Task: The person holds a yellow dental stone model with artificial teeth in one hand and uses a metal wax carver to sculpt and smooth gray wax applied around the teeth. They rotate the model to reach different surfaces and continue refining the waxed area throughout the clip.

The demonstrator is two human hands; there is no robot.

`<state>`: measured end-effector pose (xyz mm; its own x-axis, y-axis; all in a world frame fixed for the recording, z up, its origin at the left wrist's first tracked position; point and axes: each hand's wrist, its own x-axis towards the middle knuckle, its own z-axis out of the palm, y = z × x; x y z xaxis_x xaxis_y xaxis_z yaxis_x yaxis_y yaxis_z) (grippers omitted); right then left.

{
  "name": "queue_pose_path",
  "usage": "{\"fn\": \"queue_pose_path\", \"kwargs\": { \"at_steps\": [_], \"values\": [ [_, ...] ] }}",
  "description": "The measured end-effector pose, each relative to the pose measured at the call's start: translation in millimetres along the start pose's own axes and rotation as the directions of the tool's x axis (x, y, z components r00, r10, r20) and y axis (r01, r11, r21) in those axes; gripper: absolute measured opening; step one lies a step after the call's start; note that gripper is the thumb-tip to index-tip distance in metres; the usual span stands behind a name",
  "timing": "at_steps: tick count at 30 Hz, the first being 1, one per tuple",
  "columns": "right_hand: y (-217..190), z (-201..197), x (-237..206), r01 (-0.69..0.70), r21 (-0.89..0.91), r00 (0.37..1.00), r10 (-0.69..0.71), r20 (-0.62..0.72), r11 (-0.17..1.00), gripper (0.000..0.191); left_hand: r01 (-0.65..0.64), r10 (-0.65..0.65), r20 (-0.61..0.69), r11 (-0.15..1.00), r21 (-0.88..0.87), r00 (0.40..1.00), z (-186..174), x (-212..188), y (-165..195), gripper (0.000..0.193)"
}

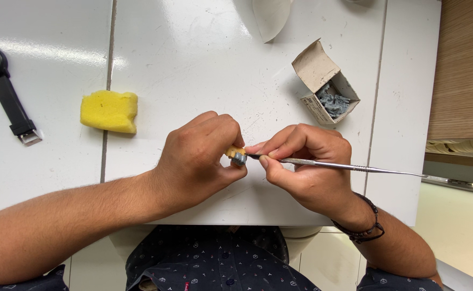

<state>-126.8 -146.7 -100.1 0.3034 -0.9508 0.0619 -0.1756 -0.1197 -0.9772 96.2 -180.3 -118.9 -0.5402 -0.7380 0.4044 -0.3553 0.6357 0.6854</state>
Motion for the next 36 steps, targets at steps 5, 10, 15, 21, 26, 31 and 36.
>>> {"fn": "queue_pose_path", "kwargs": {
  "at_steps": [5, 10, 15, 21, 26, 31, 36],
  "values": [
    [0.1, -2.3, -0.7, 0.023, 0.058, 0.999, -0.024, 0.022, 0.998, 0.018, 0.002, -0.002, 0.008, 1.000, 0.002, 1.000, 0.9, 0.4, -0.4, 0.035],
    [-1.8, -1.7, -0.1, -0.014, 0.038, 1.000, 0.013, 0.021, 0.999, 0.018, -0.041, 0.042, -0.015, 0.996, 0.074, 0.999, -0.5, 0.1, 1.6, 0.038],
    [-4.1, 0.2, 0.4, 0.036, -0.011, 0.999, -0.036, -0.001, 0.999, 0.018, -0.043, 0.045, -0.021, 0.997, 0.065, 0.999, -0.8, 0.7, 1.6, 0.038],
    [-3.3, 1.2, 0.5, 0.063, -0.042, 0.998, -0.063, -0.010, 0.997, 0.018, -0.045, 0.046, -0.023, 0.998, 0.041, 0.999, -0.4, 0.3, -0.4, 0.037],
    [-3.4, 0.8, -0.1, 0.075, 0.009, 0.997, -0.076, 0.019, 0.997, 0.018, -0.047, 0.048, -0.047, 0.999, 0.013, 0.998, -0.5, -0.1, -1.2, 0.036],
    [-3.6, 3.4, -0.6, 0.084, -0.060, 0.996, -0.085, -0.027, 0.995, 0.020, -0.014, 0.013, -0.056, 1.000, -0.012, 0.998, 1.1, -0.6, -0.3, 0.034],
    [-5.2, 1.3, -1.0, 0.085, -0.007, 0.996, -0.085, 0.002, 0.996, 0.019, -0.025, 0.024, -0.043, 1.000, -0.018, 0.999, -0.8, -0.4, -0.6, 0.035]
  ]
}}
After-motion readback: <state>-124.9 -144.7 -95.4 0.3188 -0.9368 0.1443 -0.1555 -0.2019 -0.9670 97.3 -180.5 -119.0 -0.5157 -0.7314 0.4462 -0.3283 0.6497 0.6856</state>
